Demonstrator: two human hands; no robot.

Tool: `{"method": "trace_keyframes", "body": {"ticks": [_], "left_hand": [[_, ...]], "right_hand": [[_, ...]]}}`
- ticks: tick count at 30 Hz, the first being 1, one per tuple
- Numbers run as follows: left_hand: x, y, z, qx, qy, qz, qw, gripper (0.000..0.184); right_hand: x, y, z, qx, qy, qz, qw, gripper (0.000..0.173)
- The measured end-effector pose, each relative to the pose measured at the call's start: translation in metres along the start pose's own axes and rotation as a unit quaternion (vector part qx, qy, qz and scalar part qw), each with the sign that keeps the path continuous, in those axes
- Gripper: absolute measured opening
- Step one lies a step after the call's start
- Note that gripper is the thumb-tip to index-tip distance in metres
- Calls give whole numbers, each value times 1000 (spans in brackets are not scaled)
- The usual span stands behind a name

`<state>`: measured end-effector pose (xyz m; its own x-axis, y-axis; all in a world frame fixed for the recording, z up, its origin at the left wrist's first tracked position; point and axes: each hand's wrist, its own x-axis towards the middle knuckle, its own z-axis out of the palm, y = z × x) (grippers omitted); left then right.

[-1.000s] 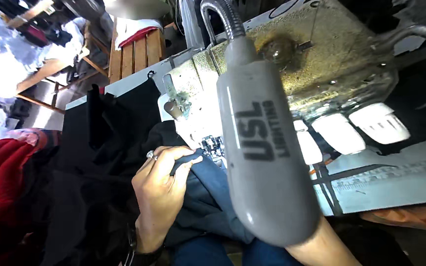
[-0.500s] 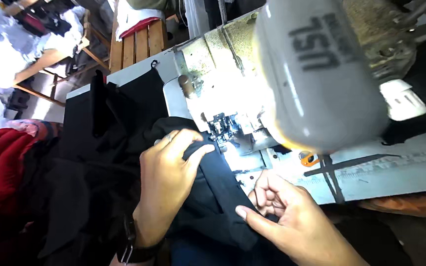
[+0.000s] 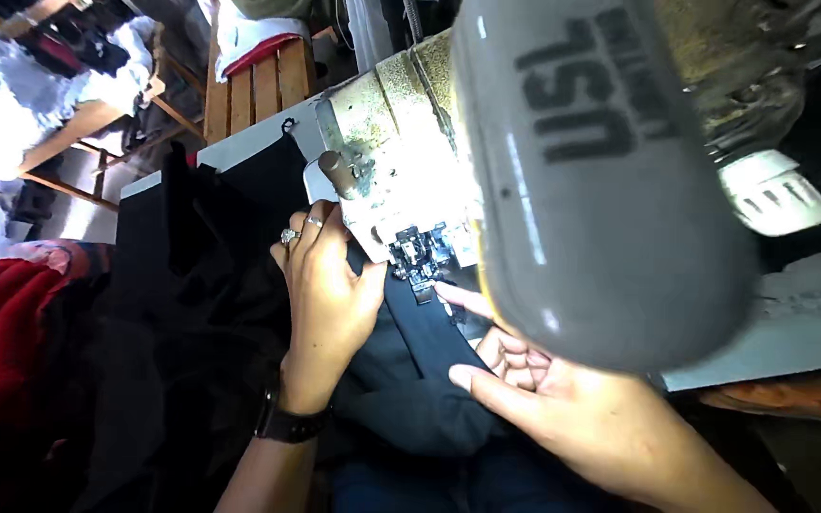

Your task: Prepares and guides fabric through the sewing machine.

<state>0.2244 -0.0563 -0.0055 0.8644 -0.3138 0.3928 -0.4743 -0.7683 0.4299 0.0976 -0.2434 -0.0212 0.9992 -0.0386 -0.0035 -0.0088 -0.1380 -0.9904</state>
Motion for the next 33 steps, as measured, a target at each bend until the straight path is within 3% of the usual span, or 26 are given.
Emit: {"method": "trace_keyframes", "body": {"ticks": [9, 11, 15, 24, 27, 29, 33], "left_hand": [[-3, 4, 1, -19, -1, -9, 1000, 20], [-1, 0, 2, -35, -4, -5, 999, 20], [7, -5, 3, -51, -7, -2, 999, 24], [30, -11, -4, -45, -28, 21, 998, 34], [31, -12, -7, -38, -42, 13, 998, 24], [30, -10, -24, -55, -45, 10, 997, 22], [2, -22, -99, -28, -105, 52, 993, 49]], "right_hand": [[-10, 2, 0, 44, 19, 20, 999, 63], [-17, 1, 3, 56, 23, 6, 998, 57], [-22, 5, 9, 60, 41, -41, 997, 15], [1, 4, 17, 38, 72, -44, 996, 12], [8, 1, 19, 27, 80, -48, 995, 12], [12, -1, 20, 22, 89, -52, 994, 12], [15, 0, 22, 21, 113, -80, 990, 13]]}}
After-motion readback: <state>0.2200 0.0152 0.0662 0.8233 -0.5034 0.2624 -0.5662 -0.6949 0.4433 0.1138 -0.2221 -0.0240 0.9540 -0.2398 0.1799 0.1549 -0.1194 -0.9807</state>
